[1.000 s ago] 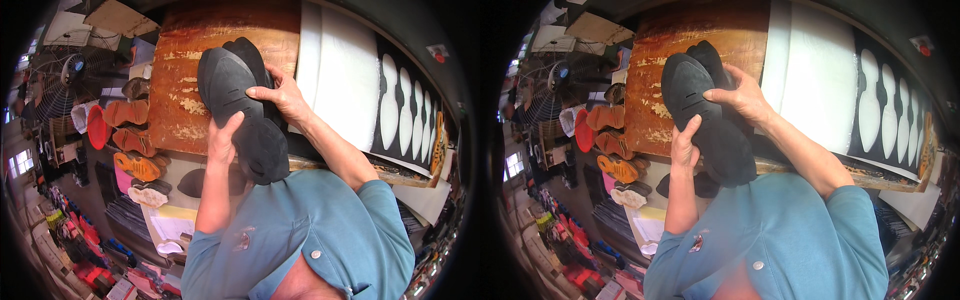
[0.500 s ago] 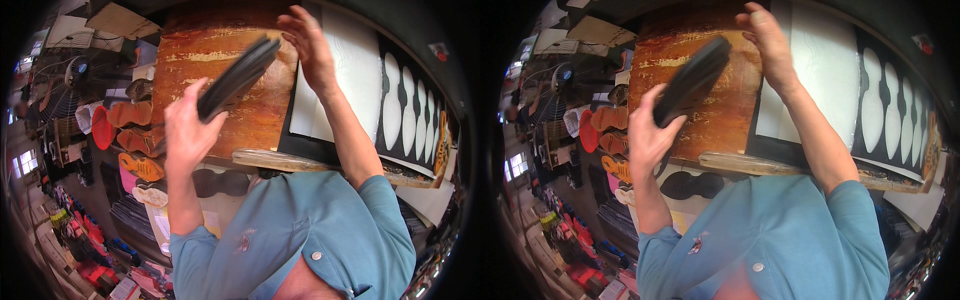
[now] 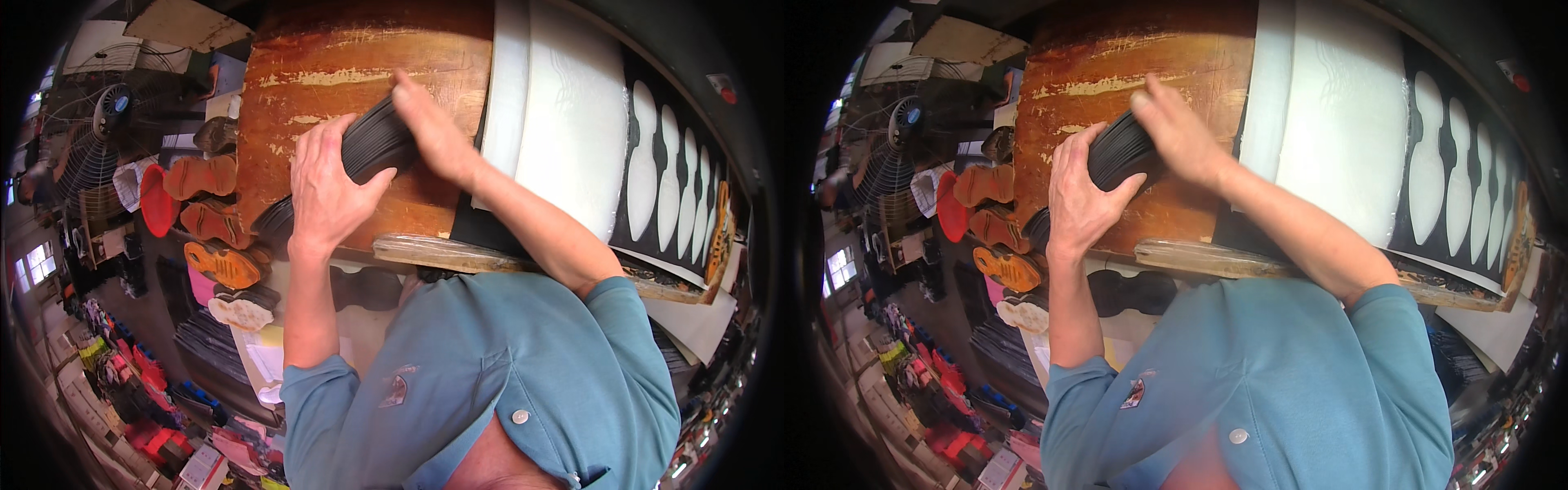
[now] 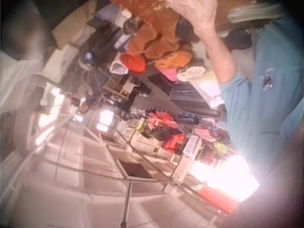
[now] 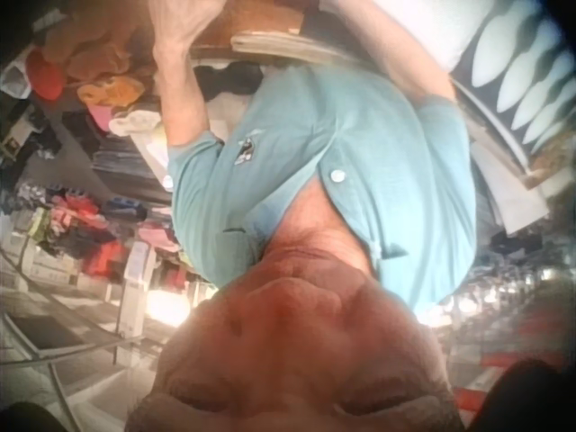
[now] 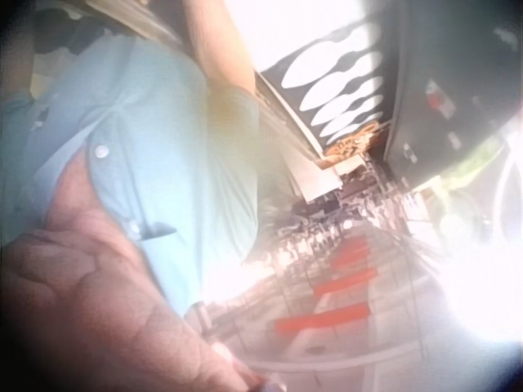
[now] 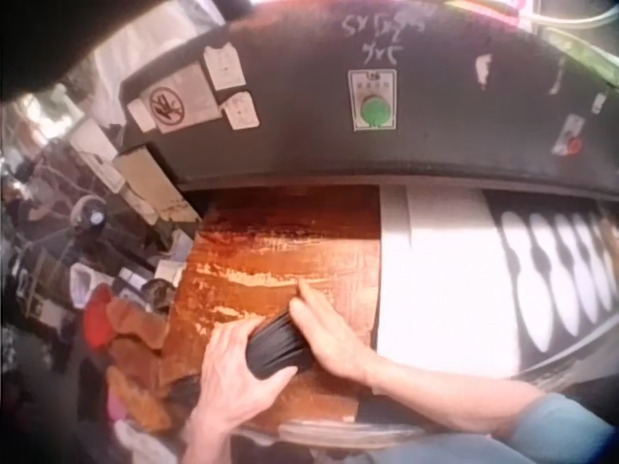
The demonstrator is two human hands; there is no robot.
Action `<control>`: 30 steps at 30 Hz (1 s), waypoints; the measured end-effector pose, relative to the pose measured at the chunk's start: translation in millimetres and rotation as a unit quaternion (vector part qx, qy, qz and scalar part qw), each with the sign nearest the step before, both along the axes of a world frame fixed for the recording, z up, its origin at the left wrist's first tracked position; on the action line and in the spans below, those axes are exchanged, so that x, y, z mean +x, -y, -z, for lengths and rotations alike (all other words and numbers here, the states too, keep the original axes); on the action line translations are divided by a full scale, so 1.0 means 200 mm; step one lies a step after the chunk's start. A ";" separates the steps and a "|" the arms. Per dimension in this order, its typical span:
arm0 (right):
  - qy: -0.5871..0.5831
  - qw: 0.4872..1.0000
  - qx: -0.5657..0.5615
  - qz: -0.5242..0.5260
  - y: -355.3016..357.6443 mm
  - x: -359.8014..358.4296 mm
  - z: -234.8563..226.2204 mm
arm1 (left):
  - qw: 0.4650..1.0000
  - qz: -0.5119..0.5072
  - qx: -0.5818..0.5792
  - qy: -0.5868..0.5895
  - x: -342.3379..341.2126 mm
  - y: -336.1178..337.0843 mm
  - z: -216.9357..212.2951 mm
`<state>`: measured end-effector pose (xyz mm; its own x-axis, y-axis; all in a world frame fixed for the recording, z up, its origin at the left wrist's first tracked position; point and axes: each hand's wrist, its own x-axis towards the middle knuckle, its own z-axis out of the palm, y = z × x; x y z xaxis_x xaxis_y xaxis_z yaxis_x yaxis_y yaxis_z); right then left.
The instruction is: The person stacks multiple black shoe insoles on a wooden workbench, then uses a green-handled heated cutting tool to trim the edges of the stacked insoles. The person repeatedly lifts, repositions, and cuts the stack, then places the trimmed insoles on a nearby table.
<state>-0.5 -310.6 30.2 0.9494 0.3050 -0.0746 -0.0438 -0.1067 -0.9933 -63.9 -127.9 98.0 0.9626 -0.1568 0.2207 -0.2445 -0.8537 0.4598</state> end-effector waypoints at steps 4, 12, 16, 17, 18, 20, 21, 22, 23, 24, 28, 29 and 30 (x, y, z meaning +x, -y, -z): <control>0.091 0.996 -0.012 -0.008 -0.07 -0.06 0.00 | 0.999 0.001 -0.021 -0.029 -0.03 -0.02 0.01; 0.098 0.993 -0.054 -0.042 0.01 -0.05 0.01 | 0.990 -0.050 -0.083 -0.105 -0.13 -0.10 0.02; 0.106 0.992 -0.064 -0.033 -0.01 -0.04 -0.01 | 0.992 -0.037 -0.077 -0.092 -0.14 -0.11 0.04; 0.098 0.992 -0.071 -0.029 -0.02 -0.02 -0.02 | 0.994 -0.026 -0.068 -0.080 -0.14 -0.11 0.04; 0.128 0.989 -0.069 0.001 -0.02 -0.01 -0.03 | 0.999 -0.018 -0.023 -0.028 -0.14 -0.12 0.05; 0.152 0.984 0.002 0.092 -0.03 0.01 -0.05 | 0.996 -0.011 0.062 0.066 -0.15 -0.12 0.06; 0.149 0.988 -0.019 0.029 -0.02 0.01 -0.06 | 0.995 -0.008 0.069 0.078 -0.16 -0.12 0.07; 0.134 0.990 -0.029 -0.015 -0.02 0.00 -0.06 | 0.994 -0.012 0.069 0.082 -0.17 -0.12 0.08; 0.112 0.988 -0.058 -0.088 -0.01 -0.01 -0.06 | 0.994 -0.016 0.068 0.088 -0.18 -0.11 0.09; 0.108 0.989 -0.042 -0.096 0.00 -0.02 -0.06 | 0.997 -0.016 0.033 0.073 -0.18 -0.11 0.11; 0.057 0.989 -0.063 -0.123 0.03 -0.05 -0.06 | 0.994 -0.084 -0.056 -0.045 -0.19 -0.08 0.10; 0.057 0.991 -0.043 -0.109 0.04 -0.05 -0.07 | 0.985 -0.125 -0.066 -0.096 -0.18 -0.08 0.07; 0.058 0.993 -0.024 -0.095 0.04 -0.05 -0.08 | 0.976 -0.149 -0.118 -0.105 -0.18 -0.07 0.03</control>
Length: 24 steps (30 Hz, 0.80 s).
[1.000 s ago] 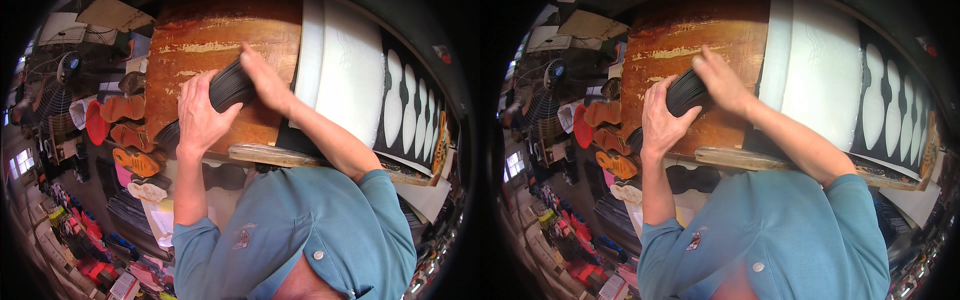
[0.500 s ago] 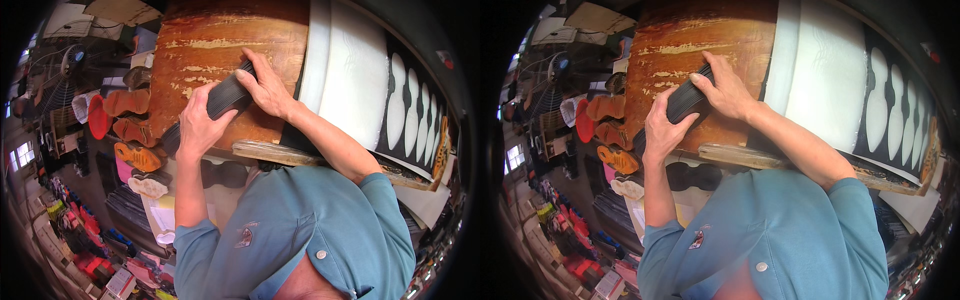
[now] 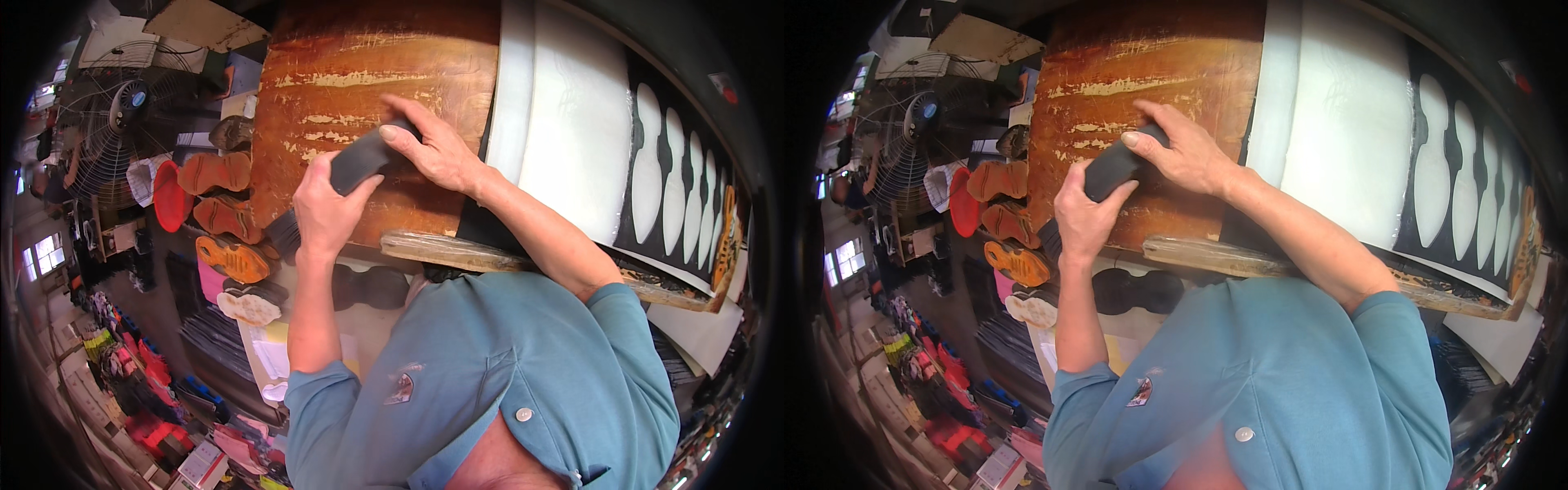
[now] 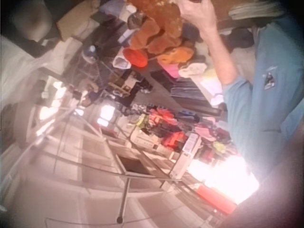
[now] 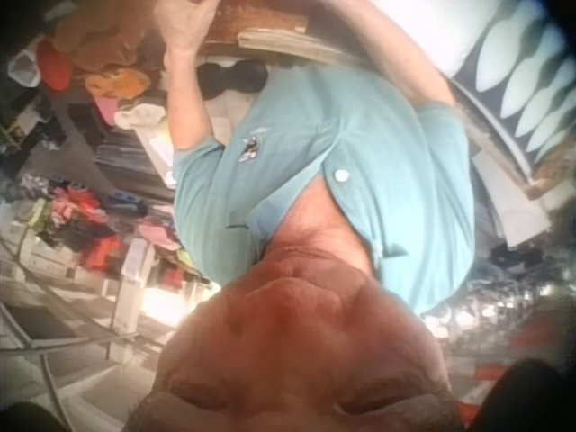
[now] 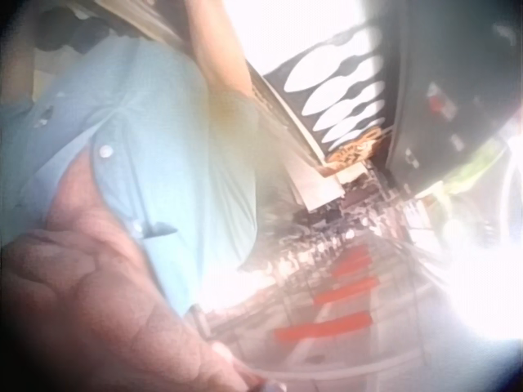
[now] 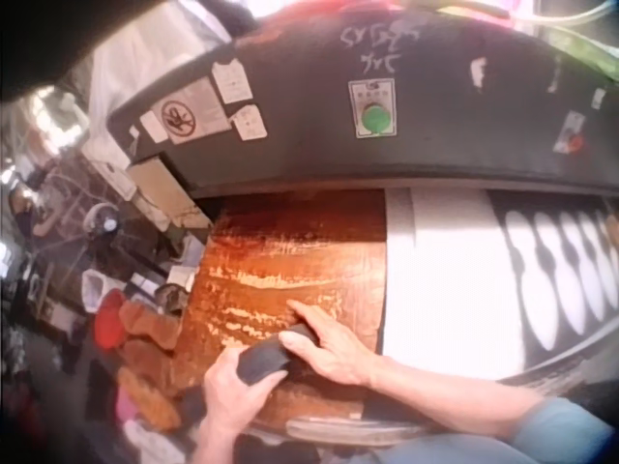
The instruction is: The person stacks multiple black shoe insoles on a wooden workbench, then uses a green-handled heated cutting tool to trim the edges of the stacked insoles. The person repeatedly lifts, repositions, and cuts the stack, then places the trimmed insoles on a nearby table.
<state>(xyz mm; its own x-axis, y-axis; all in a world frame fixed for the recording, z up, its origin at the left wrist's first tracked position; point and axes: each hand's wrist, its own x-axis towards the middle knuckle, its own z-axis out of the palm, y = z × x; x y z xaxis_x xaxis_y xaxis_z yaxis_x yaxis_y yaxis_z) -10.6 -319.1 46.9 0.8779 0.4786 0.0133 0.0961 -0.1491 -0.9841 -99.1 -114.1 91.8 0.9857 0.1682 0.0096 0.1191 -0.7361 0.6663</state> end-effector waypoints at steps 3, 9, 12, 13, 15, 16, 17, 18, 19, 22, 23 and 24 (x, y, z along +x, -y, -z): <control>-0.158 0.974 0.164 0.011 0.02 -0.06 -0.09 | 0.982 -0.086 -0.160 -0.042 0.01 0.02 -0.16; -0.236 0.940 0.237 -0.073 0.09 -0.34 -0.29 | 0.854 -0.096 -0.508 -0.052 -0.01 0.13 -0.35; -0.144 0.968 0.196 0.060 0.08 -0.40 -0.28 | 0.838 -0.066 -0.539 -0.054 -0.03 0.23 -0.31; -0.177 0.958 0.217 0.065 0.08 -0.39 -0.26 | 0.848 -0.040 -0.527 -0.048 -0.05 0.26 -0.29; -0.241 0.945 0.214 0.054 0.12 -0.37 -0.22 | 0.846 0.014 -0.532 -0.046 -0.09 0.29 -0.28; -0.246 0.943 0.218 0.059 0.11 -0.35 -0.20 | 0.864 0.007 -0.502 -0.045 -0.10 0.30 -0.26; -0.208 0.963 0.163 0.053 0.11 -0.33 -0.18 | 0.880 0.002 -0.474 -0.035 -0.11 0.30 -0.25; -0.172 0.976 0.117 0.057 0.11 -0.31 -0.17 | 0.901 -0.011 -0.434 -0.015 -0.12 0.30 -0.23; -0.155 0.985 0.056 0.058 0.11 -0.30 -0.16 | 0.919 -0.023 -0.392 0.003 -0.12 0.30 -0.22; 0.083 0.984 -0.024 0.155 0.13 -0.28 -0.17 | 0.969 -0.028 -0.232 0.077 -0.13 0.29 -0.16; 0.147 0.973 -0.020 0.178 0.13 -0.29 -0.18 | 0.980 -0.028 -0.173 0.099 -0.13 0.29 -0.14; 0.142 0.980 0.029 0.137 0.14 -0.30 -0.19 | 0.983 -0.026 -0.145 0.112 -0.14 0.29 -0.12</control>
<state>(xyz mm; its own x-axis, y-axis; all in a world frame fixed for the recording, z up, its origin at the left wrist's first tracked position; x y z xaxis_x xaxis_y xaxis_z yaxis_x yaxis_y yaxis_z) -70.2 -346.5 84.3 0.9302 0.2177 0.2957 0.3317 -0.1529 -0.9309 -126.1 -172.0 116.7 0.9544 0.2458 0.1694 -0.0220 -0.5079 0.8611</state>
